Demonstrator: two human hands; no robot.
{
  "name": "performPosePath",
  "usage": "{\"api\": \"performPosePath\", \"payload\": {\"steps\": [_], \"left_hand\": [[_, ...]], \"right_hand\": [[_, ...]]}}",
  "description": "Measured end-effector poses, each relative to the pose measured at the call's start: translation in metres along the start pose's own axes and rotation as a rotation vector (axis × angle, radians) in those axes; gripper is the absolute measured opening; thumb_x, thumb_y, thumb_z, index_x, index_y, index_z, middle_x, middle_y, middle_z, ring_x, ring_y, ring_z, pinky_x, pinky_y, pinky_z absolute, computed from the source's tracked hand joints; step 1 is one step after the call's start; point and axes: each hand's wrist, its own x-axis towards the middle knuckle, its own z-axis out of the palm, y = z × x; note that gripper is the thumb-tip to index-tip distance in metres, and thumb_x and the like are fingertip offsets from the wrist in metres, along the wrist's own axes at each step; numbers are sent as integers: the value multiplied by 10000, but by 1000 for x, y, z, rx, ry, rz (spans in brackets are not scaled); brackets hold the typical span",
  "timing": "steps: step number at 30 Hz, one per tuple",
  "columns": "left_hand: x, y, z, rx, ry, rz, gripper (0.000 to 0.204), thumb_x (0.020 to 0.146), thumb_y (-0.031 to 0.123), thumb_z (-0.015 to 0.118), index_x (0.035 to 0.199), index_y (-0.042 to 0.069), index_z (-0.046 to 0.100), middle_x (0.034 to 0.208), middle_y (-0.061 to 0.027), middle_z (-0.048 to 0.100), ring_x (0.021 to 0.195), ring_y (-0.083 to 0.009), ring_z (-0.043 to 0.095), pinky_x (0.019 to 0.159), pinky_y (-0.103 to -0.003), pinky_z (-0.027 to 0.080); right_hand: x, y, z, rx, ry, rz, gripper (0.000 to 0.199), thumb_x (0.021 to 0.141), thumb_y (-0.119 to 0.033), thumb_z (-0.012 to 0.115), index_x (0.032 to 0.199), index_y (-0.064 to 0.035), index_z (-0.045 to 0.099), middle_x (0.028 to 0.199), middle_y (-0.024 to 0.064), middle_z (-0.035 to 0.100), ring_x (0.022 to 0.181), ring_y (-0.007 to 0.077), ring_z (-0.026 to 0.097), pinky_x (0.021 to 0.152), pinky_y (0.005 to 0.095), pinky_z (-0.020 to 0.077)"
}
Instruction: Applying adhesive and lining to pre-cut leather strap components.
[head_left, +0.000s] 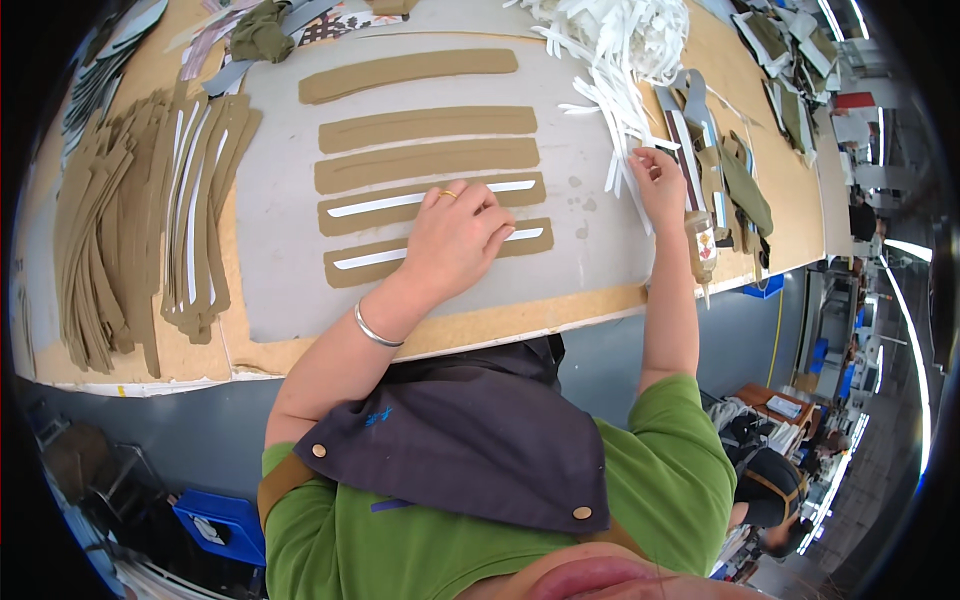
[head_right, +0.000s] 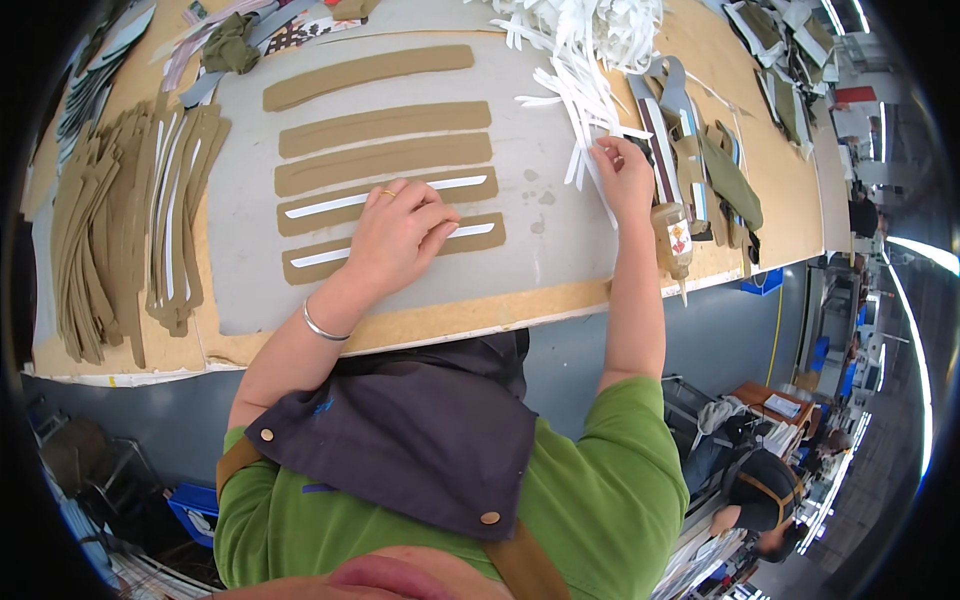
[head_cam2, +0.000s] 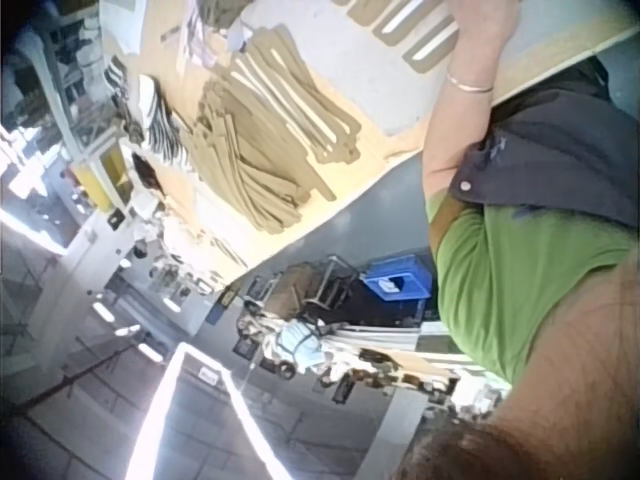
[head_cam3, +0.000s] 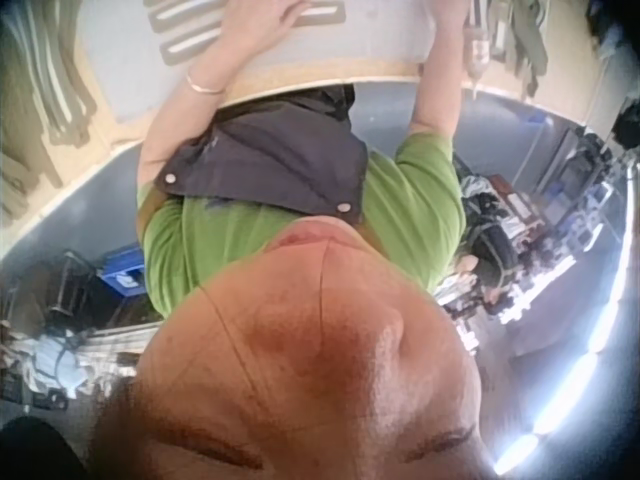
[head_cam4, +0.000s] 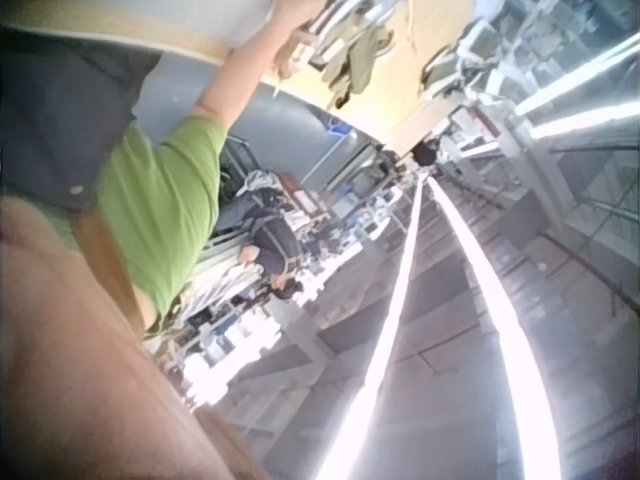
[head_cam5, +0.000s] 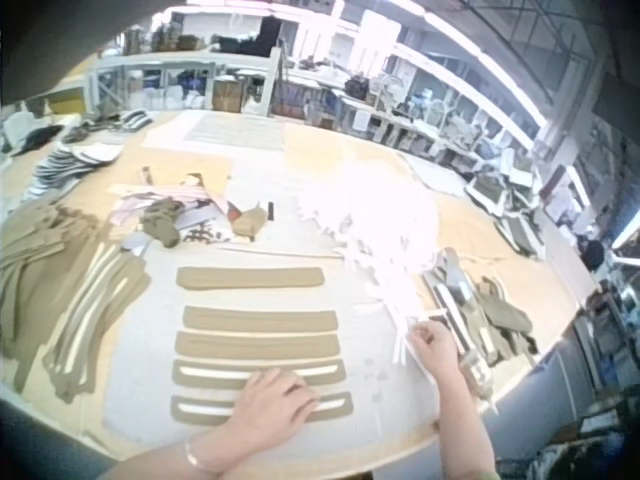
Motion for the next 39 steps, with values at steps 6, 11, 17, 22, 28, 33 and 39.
{"api": "performPosePath", "payload": {"steps": [6, 11, 17, 22, 28, 33, 39], "left_hand": [[1, 1, 0, -14, -7, 21, 19, 819, 143, 712, 811, 141, 696, 851, 25, 555, 862, -191, 534, 733, -354, 379], [-1, 0, -3, -76, -30, 20, 119, 823, 148, 718, 940, 139, 694, 913, 9, 574, 886, -213, 536, 774, -360, 397], [14, 33, -24, -363, 127, -139, 353, 852, 203, 723, 1173, 85, 638, 1178, -59, 614, 1119, -265, 562, 964, -410, 435], [14, 26, -58, -780, -351, -608, 390, 946, 187, 632, 1285, 10, 556, 1203, -128, 640, 1073, -189, 640, 888, -315, 505], [2, 17, -75, -1326, -119, -562, 266, 1013, 148, 526, 1205, -4, 630, 927, -62, 699, 853, -91, 656, 754, -249, 534], [8, -1, -85, -822, -257, -637, 224, 990, 175, 582, 1097, 20, 703, 912, -34, 675, 755, -52, 554, 616, -232, 451], [-2, -49, -89, -322, -33, -564, 161, 927, 170, 666, 980, 41, 748, 750, -27, 620, 678, -87, 490, 571, -260, 395]], "right_hand": [[14, 28, 5, -43, -148, 32, 186, 872, -232, 685, 931, -56, 682, 822, 81, 670, 733, 215, 634, 707, 349, 503], [20, 25, -19, -78, 252, 0, 200, 955, -234, 574, 981, -36, 569, 881, 165, 671, 847, 309, 663, 767, 392, 497], [-55, -111, -17, 939, -93, -54, 184, 946, -30, 613, 1089, -67, 503, 906, 61, 720, 690, 33, 564, 582, 176, 414], [-96, -175, 35, 1433, -323, -45, 428, 868, 81, 662, 1180, -74, 412, 941, 108, 724, 786, 109, 668, 680, 217, 548], [-96, -188, 57, 1328, -253, -177, 461, 849, 98, 674, 1179, -84, 408, 949, 115, 719, 795, 101, 665, 667, 210, 533], [-76, -183, 55, 1428, -221, 31, 498, 851, 84, 680, 1239, -69, 409, 928, 96, 713, 808, 78, 641, 678, 206, 505], [-40, -159, 59, 946, -175, 46, 525, 837, 20, 734, 1267, -33, 438, 876, 50, 708, 733, 58, 605, 636, 186, 464]]}}
